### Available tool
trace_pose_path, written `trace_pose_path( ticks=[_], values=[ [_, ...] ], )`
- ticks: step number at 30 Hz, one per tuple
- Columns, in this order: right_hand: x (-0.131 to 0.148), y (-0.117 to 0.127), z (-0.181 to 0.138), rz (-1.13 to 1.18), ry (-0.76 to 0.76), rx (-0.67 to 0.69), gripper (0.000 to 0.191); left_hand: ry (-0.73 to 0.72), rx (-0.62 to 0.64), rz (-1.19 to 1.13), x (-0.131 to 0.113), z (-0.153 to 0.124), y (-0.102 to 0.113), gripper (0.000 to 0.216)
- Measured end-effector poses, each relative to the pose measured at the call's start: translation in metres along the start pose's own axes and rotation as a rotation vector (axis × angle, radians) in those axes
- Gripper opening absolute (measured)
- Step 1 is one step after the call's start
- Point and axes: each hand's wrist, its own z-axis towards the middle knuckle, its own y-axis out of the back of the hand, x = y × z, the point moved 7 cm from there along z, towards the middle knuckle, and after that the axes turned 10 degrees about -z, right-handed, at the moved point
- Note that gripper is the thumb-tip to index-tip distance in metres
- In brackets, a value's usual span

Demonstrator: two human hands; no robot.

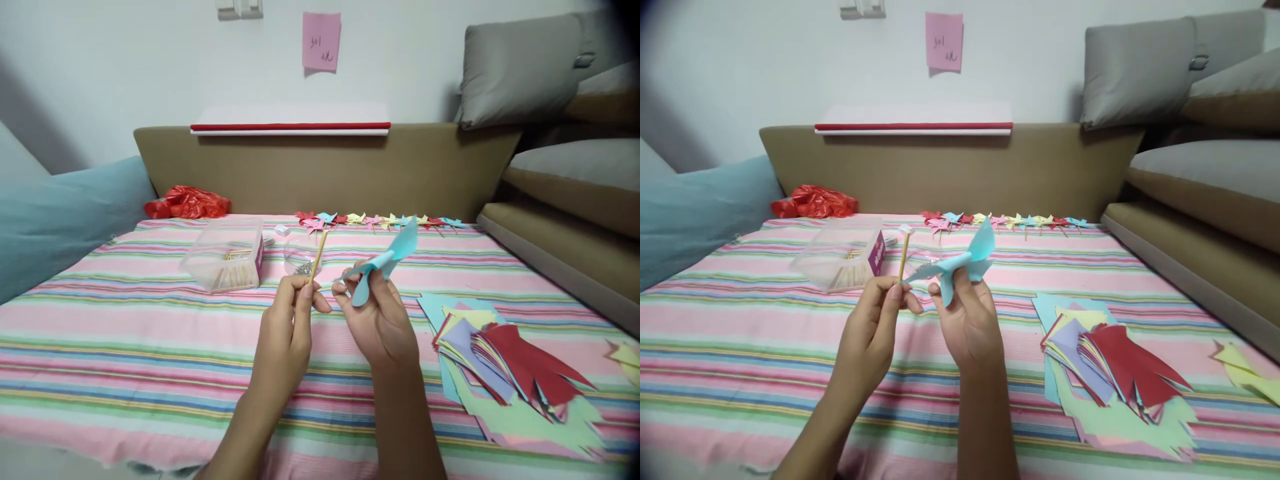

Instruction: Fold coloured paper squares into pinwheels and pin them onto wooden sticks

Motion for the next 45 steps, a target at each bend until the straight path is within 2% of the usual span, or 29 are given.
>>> trace_pose_path(
  ticks=[2,5,8,10,13,16,19,26,33,41,45],
  values=[
    [0.007,0.001,-0.002,-0.048,0.053,0.020,0.016,0.014,-0.002,-0.052,0.003,-0.002,-0.007,0.024],
    [0.017,-0.005,-0.007,-0.149,0.103,0.121,0.011,0.025,0.022,-0.101,0.005,-0.006,-0.015,0.029],
    [0.023,-0.016,-0.012,-0.216,0.116,0.230,0.006,0.039,0.047,-0.106,0.005,-0.008,-0.018,0.029],
    [0.024,-0.020,-0.015,-0.225,0.107,0.271,0.011,0.032,0.074,-0.081,0.002,-0.010,-0.018,0.029],
    [0.021,-0.024,-0.017,-0.244,0.085,0.322,0.023,-0.031,0.096,-0.028,-0.003,-0.012,-0.015,0.030],
    [0.018,-0.027,-0.018,-0.252,0.084,0.361,0.018,-0.128,0.087,0.041,-0.009,-0.016,-0.012,0.026],
    [0.018,-0.029,-0.019,-0.201,0.100,0.368,0.009,-0.251,0.064,0.092,-0.018,-0.019,-0.009,0.023],
    [0.019,-0.027,-0.022,-0.190,0.073,0.268,0.027,-0.413,-0.008,0.211,-0.026,-0.026,-0.003,0.018],
    [0.016,-0.028,-0.025,-0.178,0.032,0.296,0.029,-0.477,0.004,0.250,-0.030,-0.030,-0.002,0.014],
    [0.015,-0.028,-0.026,-0.174,0.029,0.299,0.028,-0.472,0.018,0.229,-0.031,-0.031,-0.003,0.014],
    [0.014,-0.027,-0.024,-0.201,0.011,0.270,0.035,-0.474,0.042,0.234,-0.032,-0.031,-0.004,0.018]
  ],
)
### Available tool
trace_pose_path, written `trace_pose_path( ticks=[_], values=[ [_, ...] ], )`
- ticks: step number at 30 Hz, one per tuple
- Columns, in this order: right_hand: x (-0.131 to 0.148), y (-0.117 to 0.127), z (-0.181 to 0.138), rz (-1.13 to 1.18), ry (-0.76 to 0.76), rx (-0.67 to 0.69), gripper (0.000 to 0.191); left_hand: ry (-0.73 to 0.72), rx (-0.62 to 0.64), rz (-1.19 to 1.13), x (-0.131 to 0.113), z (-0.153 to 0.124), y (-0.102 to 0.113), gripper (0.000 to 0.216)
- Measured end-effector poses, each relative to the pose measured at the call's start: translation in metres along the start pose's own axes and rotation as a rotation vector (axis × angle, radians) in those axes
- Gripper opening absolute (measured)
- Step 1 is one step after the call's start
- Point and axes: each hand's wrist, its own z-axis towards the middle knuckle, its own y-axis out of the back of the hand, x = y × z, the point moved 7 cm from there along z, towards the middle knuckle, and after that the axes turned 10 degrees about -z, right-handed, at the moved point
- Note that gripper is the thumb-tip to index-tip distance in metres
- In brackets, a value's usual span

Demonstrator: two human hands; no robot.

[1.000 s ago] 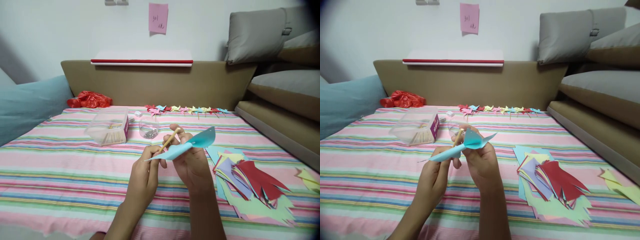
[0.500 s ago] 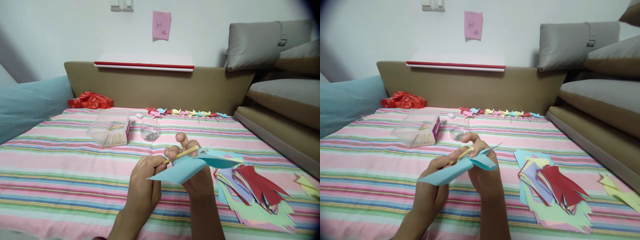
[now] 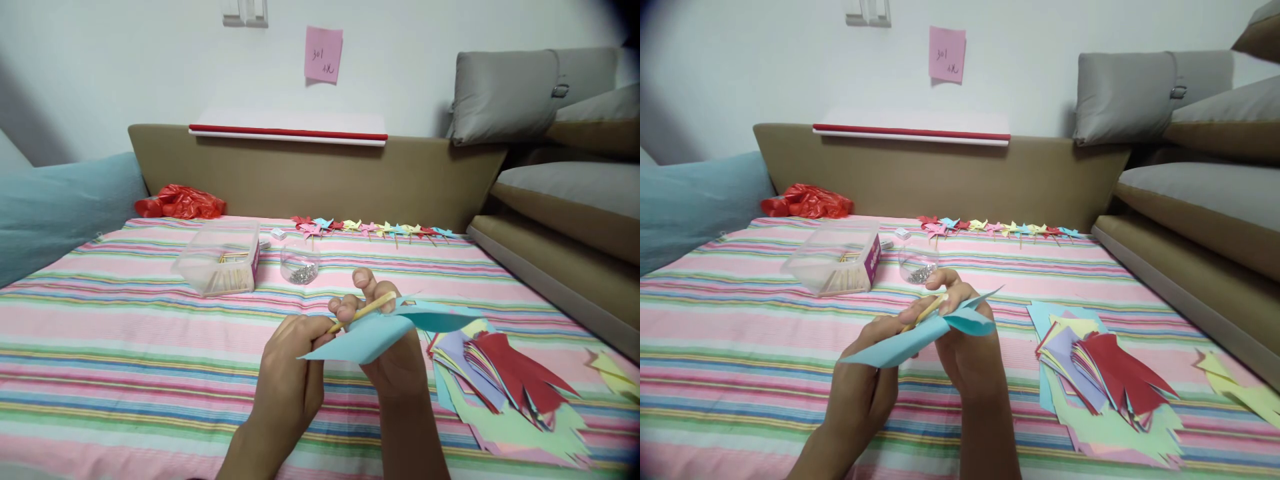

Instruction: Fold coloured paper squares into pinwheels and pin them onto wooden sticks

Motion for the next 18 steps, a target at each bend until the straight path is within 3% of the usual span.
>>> trace_pose_path(
  ticks=[9,18],
  values=[
    [-0.0045,0.0019,-0.0030,0.026,0.006,-0.009,0.036,-0.055,0.101,0.075,0.0048,-0.0006,0.0010,0.024],
    [-0.0034,-0.0003,-0.0036,0.053,0.028,-0.049,0.040,-0.070,0.083,0.082,0.0016,0.0004,0.0035,0.022]
  ],
)
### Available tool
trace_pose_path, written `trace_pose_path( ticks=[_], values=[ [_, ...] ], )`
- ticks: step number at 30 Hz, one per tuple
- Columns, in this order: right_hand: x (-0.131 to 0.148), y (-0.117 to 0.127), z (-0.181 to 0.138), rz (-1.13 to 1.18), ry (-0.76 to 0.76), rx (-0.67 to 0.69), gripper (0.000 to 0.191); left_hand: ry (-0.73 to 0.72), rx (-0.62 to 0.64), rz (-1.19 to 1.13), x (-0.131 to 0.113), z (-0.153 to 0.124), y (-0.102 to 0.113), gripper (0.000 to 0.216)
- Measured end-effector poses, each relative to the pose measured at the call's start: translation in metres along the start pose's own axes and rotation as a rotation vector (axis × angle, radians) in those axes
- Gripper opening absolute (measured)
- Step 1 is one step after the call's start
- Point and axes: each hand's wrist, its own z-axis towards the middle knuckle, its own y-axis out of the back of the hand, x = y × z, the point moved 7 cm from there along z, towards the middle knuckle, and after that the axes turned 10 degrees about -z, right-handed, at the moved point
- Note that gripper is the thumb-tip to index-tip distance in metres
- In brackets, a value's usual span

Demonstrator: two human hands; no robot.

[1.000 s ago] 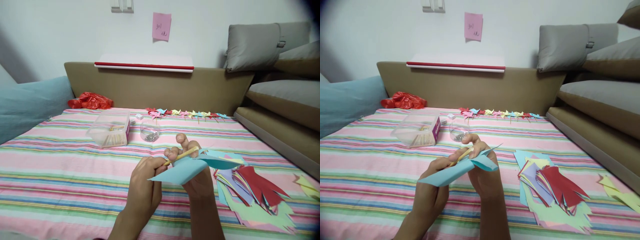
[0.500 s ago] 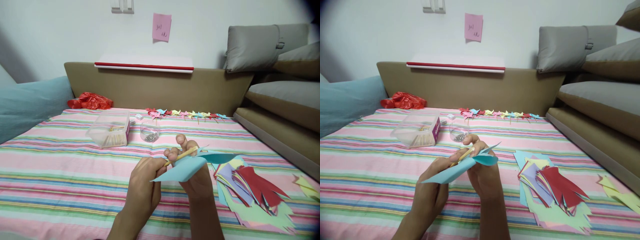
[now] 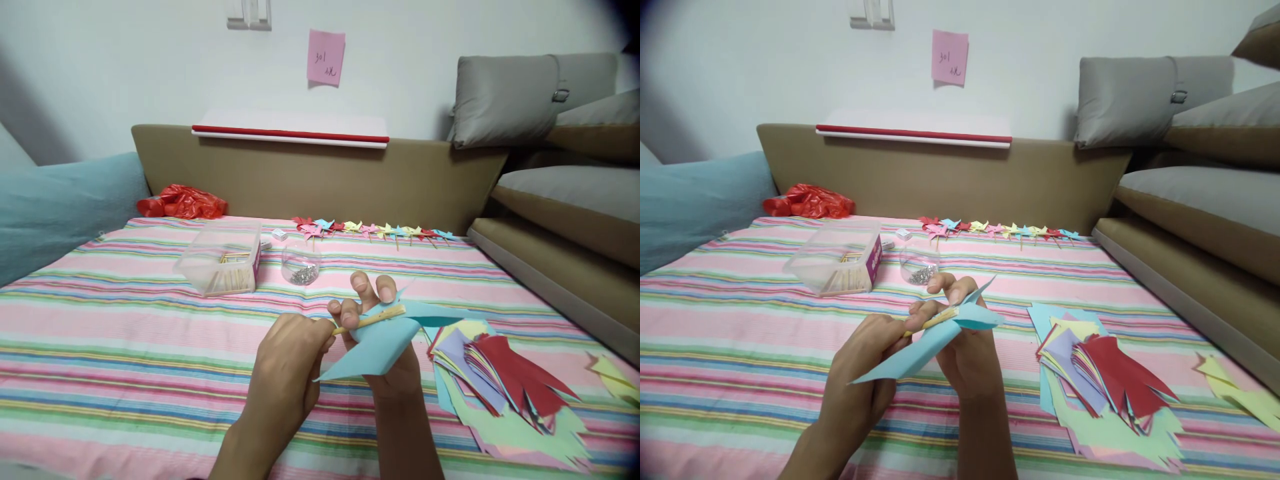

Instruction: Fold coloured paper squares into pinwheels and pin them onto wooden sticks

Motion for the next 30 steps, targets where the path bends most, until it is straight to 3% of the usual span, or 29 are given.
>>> trace_pose_path(
  ticks=[13,16,20,21,23,26,30],
  values=[
    [-0.013,0.003,0.009,-0.032,0.001,-0.037,0.039,0.078,0.006,-0.027,0.009,0.000,-0.001,0.019],
    [-0.017,0.004,0.012,0.002,-0.010,-0.069,0.042,0.260,-0.032,-0.149,0.019,-0.002,-0.004,0.015],
    [-0.036,0.020,0.015,-0.189,-0.119,-0.233,0.056,0.670,-0.273,-0.448,0.050,-0.011,-0.001,0.021],
    [-0.043,0.021,0.014,-0.315,-0.178,-0.217,0.059,0.734,-0.345,-0.515,0.057,-0.014,0.000,0.023],
    [-0.057,0.015,0.012,-0.562,-0.279,-0.057,0.060,0.820,-0.465,-0.635,0.069,-0.015,0.003,0.026],
    [-0.067,-0.002,0.005,-0.767,-0.295,0.187,0.047,0.921,-0.544,-0.760,0.080,-0.015,0.002,0.035],
    [-0.065,-0.009,0.001,-0.944,-0.219,0.171,0.040,0.968,-0.510,-0.787,0.091,-0.012,-0.005,0.041]
  ],
)
